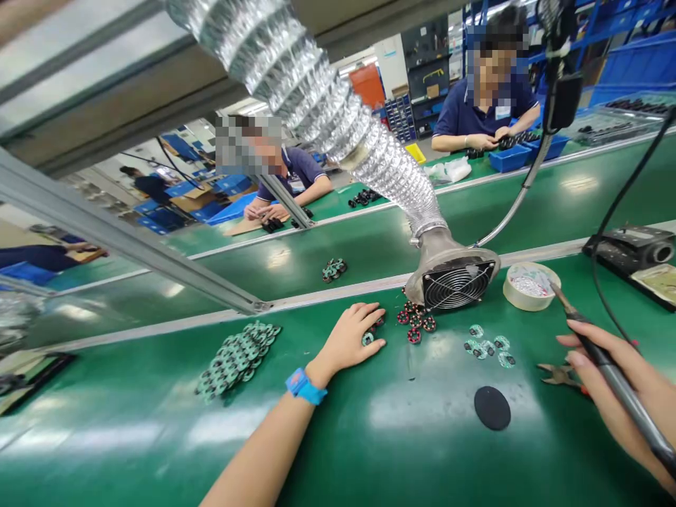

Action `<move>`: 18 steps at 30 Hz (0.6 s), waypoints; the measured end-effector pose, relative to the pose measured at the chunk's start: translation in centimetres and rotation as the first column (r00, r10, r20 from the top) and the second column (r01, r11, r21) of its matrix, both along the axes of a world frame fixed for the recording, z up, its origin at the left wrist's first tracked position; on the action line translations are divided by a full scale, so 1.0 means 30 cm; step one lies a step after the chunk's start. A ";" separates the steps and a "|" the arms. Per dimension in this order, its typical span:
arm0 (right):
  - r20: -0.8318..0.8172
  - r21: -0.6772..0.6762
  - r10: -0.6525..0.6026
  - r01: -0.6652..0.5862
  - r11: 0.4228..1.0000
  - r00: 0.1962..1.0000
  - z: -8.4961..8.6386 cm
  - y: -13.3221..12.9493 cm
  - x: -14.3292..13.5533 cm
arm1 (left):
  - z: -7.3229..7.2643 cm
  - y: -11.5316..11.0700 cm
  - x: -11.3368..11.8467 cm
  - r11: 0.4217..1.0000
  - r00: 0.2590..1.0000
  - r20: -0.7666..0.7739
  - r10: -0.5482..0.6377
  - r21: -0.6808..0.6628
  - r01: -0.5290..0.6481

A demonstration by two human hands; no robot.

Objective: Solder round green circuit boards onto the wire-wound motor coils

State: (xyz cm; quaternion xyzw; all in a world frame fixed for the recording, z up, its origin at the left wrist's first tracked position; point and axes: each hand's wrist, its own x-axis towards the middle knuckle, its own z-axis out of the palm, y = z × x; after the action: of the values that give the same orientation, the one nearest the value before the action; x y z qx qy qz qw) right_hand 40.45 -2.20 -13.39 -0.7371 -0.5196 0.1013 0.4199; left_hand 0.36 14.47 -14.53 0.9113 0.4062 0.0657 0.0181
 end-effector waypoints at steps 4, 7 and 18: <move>-0.024 0.046 0.033 -0.032 0.998 0.999 0.014 0.019 0.002 | -0.011 0.030 -0.007 0.998 0.999 0.043 0.016 0.064 -0.019; 0.001 0.106 0.051 -0.051 0.993 0.999 -0.001 0.028 0.006 | -0.014 0.021 -0.007 0.992 0.997 0.052 0.057 0.109 -0.063; 0.032 0.093 0.096 -0.099 0.991 0.995 -0.014 0.029 0.008 | -0.015 0.018 0.004 0.978 0.984 -0.019 0.175 0.117 -0.171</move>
State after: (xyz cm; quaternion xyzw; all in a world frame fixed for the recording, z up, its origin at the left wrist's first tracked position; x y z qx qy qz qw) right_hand 40.70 -1.32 -13.81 -0.6915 -0.5649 0.0870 0.4418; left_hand 0.49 15.01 -14.97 0.8728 0.4797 0.0769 -0.0462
